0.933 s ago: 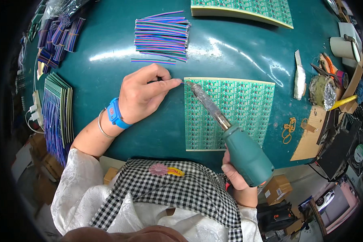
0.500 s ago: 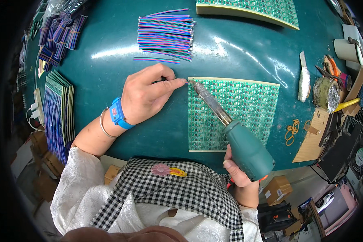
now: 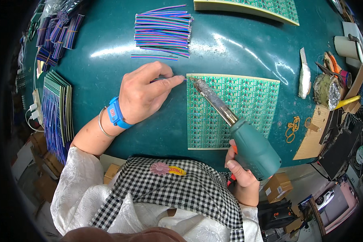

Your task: Soldering or heat-bonding small components onto a printed circuit board at a workstation.

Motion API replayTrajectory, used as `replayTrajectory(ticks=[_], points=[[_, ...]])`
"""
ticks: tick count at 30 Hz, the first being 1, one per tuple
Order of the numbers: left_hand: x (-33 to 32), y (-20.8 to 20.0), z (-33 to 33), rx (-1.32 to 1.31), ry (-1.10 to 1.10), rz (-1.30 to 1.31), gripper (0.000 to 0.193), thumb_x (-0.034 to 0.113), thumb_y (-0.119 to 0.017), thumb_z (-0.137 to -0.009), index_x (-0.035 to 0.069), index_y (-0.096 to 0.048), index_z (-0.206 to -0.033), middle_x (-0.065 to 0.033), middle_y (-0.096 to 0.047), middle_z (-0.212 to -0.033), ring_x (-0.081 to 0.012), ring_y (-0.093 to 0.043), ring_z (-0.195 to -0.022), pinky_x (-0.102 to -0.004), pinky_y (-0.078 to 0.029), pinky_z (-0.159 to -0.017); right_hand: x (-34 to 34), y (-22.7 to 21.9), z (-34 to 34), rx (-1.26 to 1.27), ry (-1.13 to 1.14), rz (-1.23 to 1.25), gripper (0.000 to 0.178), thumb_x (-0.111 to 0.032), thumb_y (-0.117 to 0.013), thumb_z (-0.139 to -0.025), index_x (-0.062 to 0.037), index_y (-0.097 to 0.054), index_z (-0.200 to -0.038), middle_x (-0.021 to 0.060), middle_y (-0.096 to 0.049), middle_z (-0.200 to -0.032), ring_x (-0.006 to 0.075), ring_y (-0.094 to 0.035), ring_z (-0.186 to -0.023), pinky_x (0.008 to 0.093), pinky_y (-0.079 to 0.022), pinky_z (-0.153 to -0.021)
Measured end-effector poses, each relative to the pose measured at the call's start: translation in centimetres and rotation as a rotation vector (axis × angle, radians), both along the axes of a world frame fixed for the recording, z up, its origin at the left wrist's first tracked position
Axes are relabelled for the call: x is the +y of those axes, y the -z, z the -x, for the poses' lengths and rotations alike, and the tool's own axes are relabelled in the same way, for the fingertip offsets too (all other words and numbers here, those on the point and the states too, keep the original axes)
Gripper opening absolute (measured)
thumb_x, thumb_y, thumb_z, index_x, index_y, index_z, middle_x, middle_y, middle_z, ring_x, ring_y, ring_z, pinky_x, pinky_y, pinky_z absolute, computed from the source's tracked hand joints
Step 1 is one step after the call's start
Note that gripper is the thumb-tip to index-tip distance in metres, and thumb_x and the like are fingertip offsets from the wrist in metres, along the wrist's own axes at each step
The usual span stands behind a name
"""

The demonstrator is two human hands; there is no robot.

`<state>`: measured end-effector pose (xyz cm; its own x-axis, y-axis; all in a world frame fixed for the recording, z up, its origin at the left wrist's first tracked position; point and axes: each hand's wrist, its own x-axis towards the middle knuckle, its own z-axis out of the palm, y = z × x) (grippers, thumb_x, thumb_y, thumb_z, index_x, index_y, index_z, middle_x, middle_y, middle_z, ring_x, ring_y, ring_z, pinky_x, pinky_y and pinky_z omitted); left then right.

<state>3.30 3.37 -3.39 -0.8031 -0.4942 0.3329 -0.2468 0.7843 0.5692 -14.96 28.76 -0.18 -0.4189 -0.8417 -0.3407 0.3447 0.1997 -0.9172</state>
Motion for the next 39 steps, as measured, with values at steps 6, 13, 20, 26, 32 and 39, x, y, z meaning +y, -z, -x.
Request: replayTrajectory(ticks=[6,13,20,26,32,39], points=[[0.0,0.1,0.0,0.006,-0.004,0.036,0.028,-0.004,-0.076,-0.067,0.007,-0.076,-0.094,-0.0038,-0.061,-0.084,-0.0203,-0.063,-0.07,-0.032,-0.052,-0.057,-0.1,0.1,-0.3,0.027,0.009,-0.041,0.051,-0.016,-0.079,-0.08,0.0081,-0.051,-0.115,0.0097,-0.054,-0.073,0.0166,-0.054,-0.053,0.0292,-0.049,-0.049],[0.0,0.2,0.0,-0.007,0.011,0.088,0.026,-0.002,-0.076,-0.068,0.007,-0.076,-0.093,-0.0026,-0.063,-0.085,-0.0192,-0.062,-0.07,-0.0313,-0.051,-0.056,-0.4,0.6,-0.4,0.117,-0.009,-0.037,0.048,-0.021,-0.079,-0.08,0.0078,-0.05,-0.104,0.0098,-0.052,-0.073,0.0168,-0.054,-0.051,0.0298,-0.05,-0.046],[-0.1,0.1,-0.1,-0.021,0.028,0.168,0.029,-0.001,-0.074,-0.067,0.007,-0.076,-0.095,-0.0023,-0.065,-0.088,-0.0181,-0.061,-0.07,-0.0303,-0.051,-0.056,-0.4,-0.4,0.0,-0.023,0.031,-0.026,0.053,-0.015,-0.078,-0.079,0.0064,-0.055,-0.121,0.0092,-0.056,-0.072,0.0167,-0.056,-0.056,0.0274,-0.046,-0.051],[-0.1,0.1,-0.1,-0.013,0.046,0.179,0.028,0.0,-0.073,-0.067,0.007,-0.076,-0.095,-0.0025,-0.065,-0.089,-0.0179,-0.06,-0.07,-0.0302,-0.051,-0.056,-0.1,0.1,-0.3,0.014,0.026,-0.017,0.057,-0.017,-0.079,-0.079,0.0108,-0.048,-0.117,0.0103,-0.052,-0.073,0.0163,-0.052,-0.049,0.0304,-0.048,-0.044],[-0.2,0.2,-0.1,-0.008,0.055,0.192,0.028,0.001,-0.073,-0.067,0.006,-0.075,-0.095,-0.0029,-0.065,-0.089,-0.0178,-0.06,-0.069,-0.0303,-0.051,-0.056,-0.2,0.3,-0.4,0.047,0.01,-0.029,0.049,-0.016,-0.078,-0.079,0.0091,-0.049,-0.109,0.0108,-0.052,-0.072,0.0174,-0.053,-0.049,0.03,-0.048,-0.044],[-0.1,0.2,0.0,0.004,0.056,0.224,0.028,0.001,-0.073,-0.066,0.005,-0.075,-0.093,-0.0034,-0.065,-0.088,-0.0178,-0.06,-0.069,-0.0298,-0.05,-0.053,-0.1,0.7,-0.1,0.066,-0.007,-0.017,0.045,-0.014,-0.078,-0.078,0.009,-0.05,-0.105,0.0109,-0.052,-0.072,0.0174,-0.053,-0.049,0.0298,-0.049,-0.044]])
